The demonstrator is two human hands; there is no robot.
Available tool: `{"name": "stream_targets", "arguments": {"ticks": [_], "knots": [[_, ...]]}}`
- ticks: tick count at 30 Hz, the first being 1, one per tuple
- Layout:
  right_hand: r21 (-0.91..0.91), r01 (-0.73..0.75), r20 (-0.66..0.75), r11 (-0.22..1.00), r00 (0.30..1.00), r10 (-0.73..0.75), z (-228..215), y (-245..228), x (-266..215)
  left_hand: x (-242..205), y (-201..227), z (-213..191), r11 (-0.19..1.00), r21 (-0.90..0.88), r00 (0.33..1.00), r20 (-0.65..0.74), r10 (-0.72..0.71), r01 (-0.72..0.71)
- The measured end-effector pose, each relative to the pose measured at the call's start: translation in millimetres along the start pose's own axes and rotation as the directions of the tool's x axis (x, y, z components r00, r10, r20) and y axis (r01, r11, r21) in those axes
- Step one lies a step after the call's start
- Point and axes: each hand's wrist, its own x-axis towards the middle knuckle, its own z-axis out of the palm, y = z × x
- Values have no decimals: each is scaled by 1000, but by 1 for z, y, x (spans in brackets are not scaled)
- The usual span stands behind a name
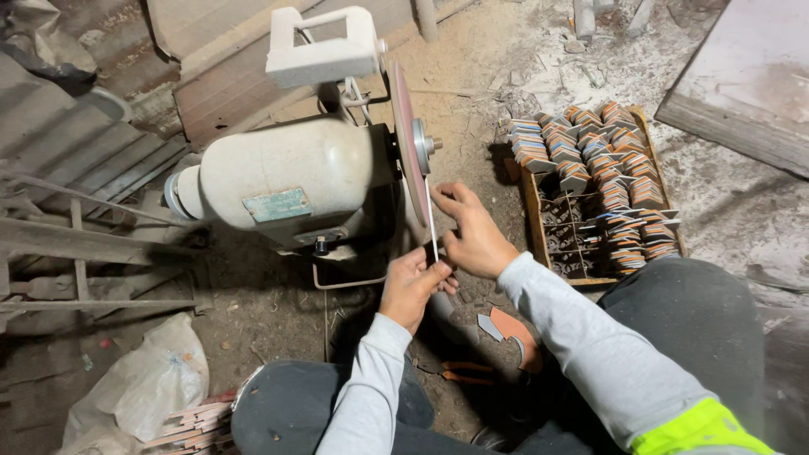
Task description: The person sits on the floor and uses a bench grinder to smooth the edges of small, curved, multi-layered composite parts. They handle each part with both hands, pressing it against the spinning wheel, then inspect it before placing it into a nearby crate.
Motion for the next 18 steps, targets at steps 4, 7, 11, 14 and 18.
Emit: {"name": "stream_targets", "arguments": {"ticks": [4,7,11,14,18], "knots": [[-25,-136,87,990,987,138,-12,-27,-40,-44,-20,14,997,73,999,-9,41,-40],[38,-15,313,999,950,2,-36,-22,-64,-69,-24,25,874,469,970,-126,209,-127],[446,-397,452,802,874,181,-44,-6,-64,-68,-10,26,554,825,923,-118,367,-115],[438,-338,360,833,915,182,-41,-5,-59,-57,-10,26,571,804,915,-90,394,-167],[212,-102,189,972,980,61,-22,-8,-40,-34,-16,21,986,164,995,-89,44,-29]]}}
